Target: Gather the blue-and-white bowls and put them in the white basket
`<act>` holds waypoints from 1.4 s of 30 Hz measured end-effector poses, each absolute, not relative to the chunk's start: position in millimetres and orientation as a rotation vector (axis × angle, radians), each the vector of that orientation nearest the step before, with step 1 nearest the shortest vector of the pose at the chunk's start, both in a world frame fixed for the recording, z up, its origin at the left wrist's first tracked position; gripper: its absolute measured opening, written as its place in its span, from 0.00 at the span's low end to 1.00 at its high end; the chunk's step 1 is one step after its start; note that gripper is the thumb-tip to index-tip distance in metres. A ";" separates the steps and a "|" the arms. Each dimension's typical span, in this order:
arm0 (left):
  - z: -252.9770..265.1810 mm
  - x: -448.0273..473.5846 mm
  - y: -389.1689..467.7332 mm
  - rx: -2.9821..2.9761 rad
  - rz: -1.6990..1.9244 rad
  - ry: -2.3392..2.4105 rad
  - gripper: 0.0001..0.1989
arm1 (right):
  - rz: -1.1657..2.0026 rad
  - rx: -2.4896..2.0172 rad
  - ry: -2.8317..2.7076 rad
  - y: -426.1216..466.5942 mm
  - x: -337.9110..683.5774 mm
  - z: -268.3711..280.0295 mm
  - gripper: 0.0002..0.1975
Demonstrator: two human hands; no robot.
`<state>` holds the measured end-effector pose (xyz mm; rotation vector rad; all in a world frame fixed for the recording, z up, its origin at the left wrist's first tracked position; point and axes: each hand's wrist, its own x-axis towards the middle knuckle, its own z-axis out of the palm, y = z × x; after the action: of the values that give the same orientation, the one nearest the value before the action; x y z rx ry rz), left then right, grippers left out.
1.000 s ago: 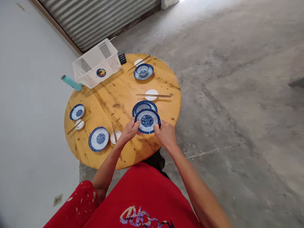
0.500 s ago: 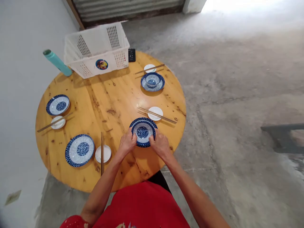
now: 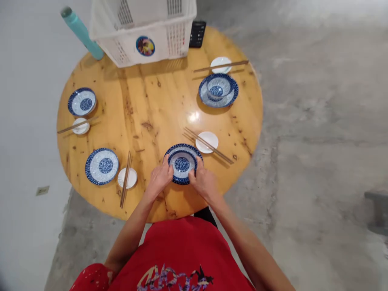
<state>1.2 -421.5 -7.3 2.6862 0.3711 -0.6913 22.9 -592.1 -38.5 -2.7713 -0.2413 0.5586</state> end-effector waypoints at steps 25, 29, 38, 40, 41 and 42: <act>-27.2 -25.5 -443.5 2.223 -0.508 0.912 0.22 | 0.292 -1.754 0.573 -628.4 345.8 -56.7 0.04; -35.2 -30.4 -446.2 2.181 -0.425 0.932 0.21 | 0.296 -1.787 0.613 -621.9 348.7 -55.7 0.03; -24.7 -27.3 -456.5 2.083 -0.379 0.974 0.21 | 0.281 -1.956 0.340 -637.7 295.1 -29.5 0.06; -27.8 -26.8 -456.0 2.088 -0.360 0.977 0.20 | 0.365 -1.948 0.222 -639.6 268.1 -21.4 0.08; -29.5 -27.2 -455.7 2.084 -0.345 0.979 0.20 | 0.434 -1.932 0.173 -640.2 252.6 -17.0 0.09; -31.0 -27.8 -455.6 2.069 -0.324 0.978 0.20 | 0.509 -1.911 0.132 -640.7 236.2 -12.6 0.10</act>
<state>-27.8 -455.6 -31.0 2.0691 0.9781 -0.3240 236.2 -640.7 -12.6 -1.9109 0.1316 0.5092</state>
